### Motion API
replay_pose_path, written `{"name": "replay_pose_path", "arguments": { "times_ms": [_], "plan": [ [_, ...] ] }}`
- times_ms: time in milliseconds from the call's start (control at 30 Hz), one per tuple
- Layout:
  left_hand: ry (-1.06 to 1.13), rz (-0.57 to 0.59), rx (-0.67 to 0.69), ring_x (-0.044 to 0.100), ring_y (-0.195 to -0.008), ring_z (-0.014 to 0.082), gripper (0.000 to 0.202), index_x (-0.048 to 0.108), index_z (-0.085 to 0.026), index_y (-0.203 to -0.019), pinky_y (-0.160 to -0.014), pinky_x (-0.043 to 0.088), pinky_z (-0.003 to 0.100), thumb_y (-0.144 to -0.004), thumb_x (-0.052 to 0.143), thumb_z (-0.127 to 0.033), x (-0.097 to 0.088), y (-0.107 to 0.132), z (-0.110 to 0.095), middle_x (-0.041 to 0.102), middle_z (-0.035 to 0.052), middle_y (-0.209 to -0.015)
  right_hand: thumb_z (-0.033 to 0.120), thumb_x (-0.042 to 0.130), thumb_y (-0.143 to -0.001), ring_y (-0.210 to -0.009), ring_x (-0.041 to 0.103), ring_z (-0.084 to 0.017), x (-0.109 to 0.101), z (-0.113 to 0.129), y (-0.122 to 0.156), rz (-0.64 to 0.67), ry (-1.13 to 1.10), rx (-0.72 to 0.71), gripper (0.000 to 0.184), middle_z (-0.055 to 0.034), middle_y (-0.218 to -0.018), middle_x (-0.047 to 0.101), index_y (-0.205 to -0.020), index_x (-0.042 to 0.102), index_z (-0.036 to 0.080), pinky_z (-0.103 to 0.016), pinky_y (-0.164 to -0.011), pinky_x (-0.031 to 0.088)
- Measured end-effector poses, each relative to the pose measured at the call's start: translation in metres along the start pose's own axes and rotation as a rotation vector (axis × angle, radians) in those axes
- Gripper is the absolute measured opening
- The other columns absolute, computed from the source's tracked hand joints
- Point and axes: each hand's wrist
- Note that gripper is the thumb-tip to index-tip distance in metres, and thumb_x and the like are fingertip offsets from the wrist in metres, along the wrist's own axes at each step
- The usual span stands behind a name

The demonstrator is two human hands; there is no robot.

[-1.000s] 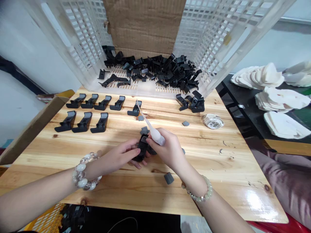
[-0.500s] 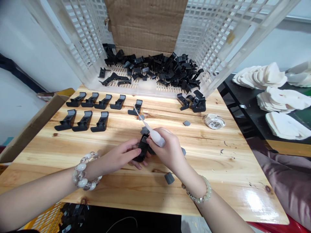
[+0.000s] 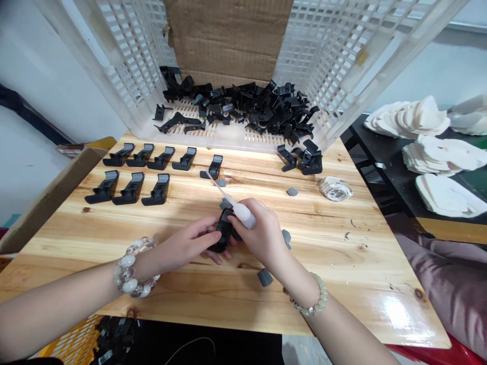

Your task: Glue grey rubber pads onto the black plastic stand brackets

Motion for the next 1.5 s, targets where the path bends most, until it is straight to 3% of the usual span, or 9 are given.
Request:
{"name": "replay_pose_path", "arguments": {
  "times_ms": [200, 700, 867, 1067, 1200, 1367, 1500],
  "plan": [
    [-0.041, -0.009, 0.005, 0.068, -0.084, 0.0165, 0.026, 0.054, -0.018, -0.116, -0.074, 0.059, 0.033, -0.094, 0.049, -0.030, 0.001, 0.001, -0.001, 0.066, 0.0093, -0.109, 0.032, 0.068, -0.079, -0.063, 0.055, -0.017, 0.000, -0.004, 0.000, 0.002, -0.038, 0.049, 0.017, -0.0003, -0.072, 0.063, -0.082, 0.055, 0.022, -0.029, -0.058, 0.045],
    [-0.032, -0.021, -0.008, 0.069, -0.084, 0.0168, 0.022, 0.054, -0.018, -0.111, -0.081, 0.058, 0.037, -0.093, 0.049, -0.029, 0.004, 0.001, -0.002, 0.067, 0.0092, -0.107, 0.030, 0.068, -0.078, -0.063, 0.057, -0.016, 0.000, 0.001, 0.000, 0.043, -0.174, 0.134, 0.016, -0.0009, -0.075, 0.064, -0.083, 0.055, 0.022, -0.030, -0.058, 0.047],
    [0.022, -0.027, 0.035, 0.070, -0.084, 0.0171, 0.027, 0.052, -0.018, -0.116, -0.083, 0.057, 0.036, -0.091, 0.052, -0.025, 0.004, 0.001, -0.006, 0.067, 0.0085, -0.104, 0.030, 0.071, -0.075, -0.068, 0.056, -0.015, -0.006, 0.009, -0.004, 0.029, -0.329, 0.160, 0.017, -0.0014, -0.077, 0.063, -0.080, 0.057, 0.020, -0.030, -0.061, 0.046],
    [0.062, 0.026, -0.004, 0.072, -0.077, 0.0176, 0.029, 0.050, -0.015, -0.117, -0.083, 0.055, 0.036, -0.089, 0.046, -0.016, 0.001, 0.004, -0.014, 0.068, 0.0066, -0.097, 0.030, 0.077, -0.068, -0.055, 0.049, -0.010, -0.013, 0.010, -0.011, 0.089, -0.557, 0.298, 0.025, 0.0016, -0.068, 0.061, -0.077, 0.057, 0.018, -0.025, -0.053, 0.040],
    [0.090, 0.044, -0.008, 0.070, -0.063, 0.0147, 0.021, 0.051, -0.015, -0.111, -0.073, 0.055, 0.032, -0.092, 0.044, -0.020, -0.001, 0.004, -0.013, 0.067, 0.0037, -0.087, 0.032, 0.078, -0.067, -0.054, 0.050, -0.010, -0.010, 0.009, -0.010, 0.146, -0.629, 0.338, 0.027, 0.0021, -0.066, 0.061, -0.077, 0.057, 0.018, -0.025, -0.052, 0.040],
    [0.150, 0.013, -0.069, 0.067, -0.051, 0.0152, 0.025, 0.051, -0.016, -0.104, -0.056, 0.050, 0.026, -0.097, 0.045, -0.039, 0.000, 0.001, -0.010, 0.067, 0.0020, -0.072, 0.031, 0.078, -0.069, -0.055, 0.050, -0.010, -0.008, 0.009, -0.007, 0.200, -0.667, 0.333, 0.026, 0.0022, -0.067, 0.060, -0.077, 0.057, 0.018, -0.025, -0.053, 0.040],
    [0.165, -0.007, -0.068, 0.066, -0.048, 0.0143, 0.024, 0.053, -0.015, -0.100, -0.054, 0.048, 0.025, -0.097, 0.044, -0.038, 0.000, 0.000, -0.009, 0.068, 0.0025, -0.071, 0.030, 0.078, -0.070, -0.056, 0.050, -0.009, -0.008, 0.009, -0.006, 0.223, -0.698, 0.324, 0.025, 0.0021, -0.069, 0.060, -0.077, 0.057, 0.018, -0.024, -0.054, 0.041]
  ]
}}
Point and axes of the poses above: each hand's wrist, its own y-axis away from the middle knuckle, its own x-axis out of the palm, z = x × y
